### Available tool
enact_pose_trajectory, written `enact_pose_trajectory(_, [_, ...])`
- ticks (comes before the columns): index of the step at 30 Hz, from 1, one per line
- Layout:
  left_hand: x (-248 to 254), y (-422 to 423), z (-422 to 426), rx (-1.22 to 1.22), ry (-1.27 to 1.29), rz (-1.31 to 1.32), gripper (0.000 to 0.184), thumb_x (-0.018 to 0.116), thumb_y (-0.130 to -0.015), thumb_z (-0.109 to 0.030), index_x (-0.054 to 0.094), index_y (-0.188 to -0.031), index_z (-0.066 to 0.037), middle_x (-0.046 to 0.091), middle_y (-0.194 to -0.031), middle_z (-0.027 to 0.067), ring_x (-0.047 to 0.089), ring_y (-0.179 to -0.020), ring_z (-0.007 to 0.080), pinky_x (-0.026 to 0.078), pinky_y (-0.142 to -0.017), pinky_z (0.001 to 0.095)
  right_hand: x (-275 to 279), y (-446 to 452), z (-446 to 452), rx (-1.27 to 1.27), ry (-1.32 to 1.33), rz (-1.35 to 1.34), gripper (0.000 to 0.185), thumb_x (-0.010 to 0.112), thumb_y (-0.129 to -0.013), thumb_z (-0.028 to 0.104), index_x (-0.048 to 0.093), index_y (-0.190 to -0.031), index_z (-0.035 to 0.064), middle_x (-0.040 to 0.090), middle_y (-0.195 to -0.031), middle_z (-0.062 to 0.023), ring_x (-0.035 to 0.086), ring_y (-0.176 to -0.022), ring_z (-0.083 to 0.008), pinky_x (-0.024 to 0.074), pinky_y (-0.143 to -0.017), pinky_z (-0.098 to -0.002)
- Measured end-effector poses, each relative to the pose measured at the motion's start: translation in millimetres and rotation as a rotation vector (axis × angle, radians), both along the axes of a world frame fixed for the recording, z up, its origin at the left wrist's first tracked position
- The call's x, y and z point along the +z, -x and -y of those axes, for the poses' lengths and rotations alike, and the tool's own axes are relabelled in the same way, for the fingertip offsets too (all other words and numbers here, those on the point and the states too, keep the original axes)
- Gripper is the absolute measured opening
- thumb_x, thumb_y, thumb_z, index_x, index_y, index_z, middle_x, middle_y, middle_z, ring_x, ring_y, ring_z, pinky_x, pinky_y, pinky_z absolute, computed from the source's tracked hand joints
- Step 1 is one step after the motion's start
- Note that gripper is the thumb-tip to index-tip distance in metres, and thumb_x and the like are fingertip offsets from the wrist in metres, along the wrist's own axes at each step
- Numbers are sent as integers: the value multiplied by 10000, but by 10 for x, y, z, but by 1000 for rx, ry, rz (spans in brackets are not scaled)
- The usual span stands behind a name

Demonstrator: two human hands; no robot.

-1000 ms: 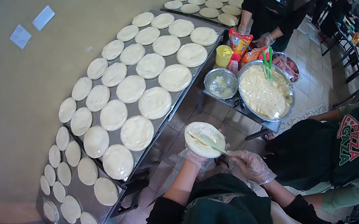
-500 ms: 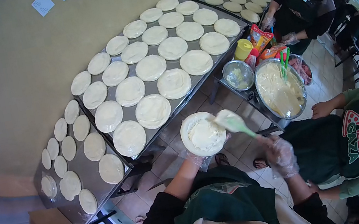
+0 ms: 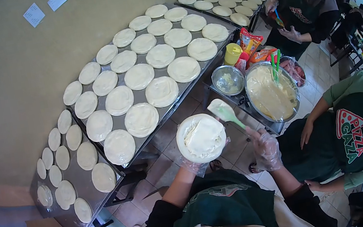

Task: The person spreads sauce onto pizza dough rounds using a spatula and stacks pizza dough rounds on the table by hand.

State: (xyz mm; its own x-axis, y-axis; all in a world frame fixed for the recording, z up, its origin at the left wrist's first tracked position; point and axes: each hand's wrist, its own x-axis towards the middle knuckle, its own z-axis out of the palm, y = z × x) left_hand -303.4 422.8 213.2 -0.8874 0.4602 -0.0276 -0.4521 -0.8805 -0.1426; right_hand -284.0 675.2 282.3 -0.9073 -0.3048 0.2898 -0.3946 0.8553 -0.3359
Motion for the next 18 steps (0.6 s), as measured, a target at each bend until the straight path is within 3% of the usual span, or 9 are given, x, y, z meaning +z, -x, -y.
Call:
enact_pose_trajectory(2, [-1,60,-16,33,14,-76,783,389,-956,-690,405,-1528,-156,359,-1603,133,386,-1423,433,303,-1149,682,149,-15,-45,-16,193,32,416,663,-908,57,645,-1297,203,579,-810,-140,613,-684,-367,497,-596,-456])
enact_pose_trajectory(4, [-175,97,-17,68,24,-148,821,384,-943,-719,406,-1525,-141,374,-1591,150,395,-1417,438,317,-1146,675,286,-170,-45,-22,190,109,381,675,-931,67,653,-1289,197,615,-831,-144,644,-728,-339,511,-627,-420])
enact_pose_trajectory(6, [-448,173,18,124,-99,33,924,397,-886,-795,411,-1517,-120,397,-1572,165,434,-1382,449,341,-1135,666,310,-345,-16,34,439,267,342,673,-930,54,676,-1255,159,647,-859,-141,668,-767,-305,521,-660,-389])
enact_pose_trajectory(7, [-270,224,-45,192,90,-66,1025,363,-849,-870,428,-1505,-85,425,-1545,203,474,-1358,421,404,-1103,627,222,-427,1,84,517,265,289,670,-934,55,696,-1213,124,668,-872,-139,679,-782,-277,530,-679,-378])
enact_pose_trajectory(8, [-239,252,-44,187,88,-70,1025,363,-849,-870,428,-1505,-85,425,-1545,203,474,-1358,421,404,-1103,627,201,-518,-20,80,517,260,289,670,-934,55,696,-1213,124,668,-872,-139,679,-782,-277,530,-679,-378])
enact_pose_trajectory(10, [-297,307,-13,222,89,-82,1048,354,-846,-878,430,-1498,-61,416,-1549,211,464,-1365,424,407,-1106,610,400,-655,22,138,473,495,288,672,-926,53,694,-1209,106,677,-880,-147,682,-787,-295,537,-696,-375])
enact_pose_trajectory(12, [-279,325,1,228,139,-79,1070,357,-842,-881,403,-1512,-49,410,-1551,219,463,-1364,423,405,-1111,599,510,-666,28,194,361,387,307,674,-924,76,689,-1224,144,650,-818,-146,673,-755,-315,537,-651,-397])
enact_pose_trajectory(14, [-203,310,-9,158,-70,1,1100,502,-806,-840,304,-1560,-63,375,-1580,175,436,-1371,453,330,-1136,663,458,-685,-16,113,-118,291,354,680,-915,103,672,-1256,195,571,-741,-129,636,-674,-322,503,-568,-433])
enact_pose_trajectory(18, [107,289,-102,125,72,-189,1115,479,-815,-846,251,-1582,-69,351,-1595,168,391,-1411,438,308,-1156,652,228,-656,-158,86,-130,124,415,680,-899,106,651,-1294,232,487,-701,-114,588,-604,-308,460,-510,-456])
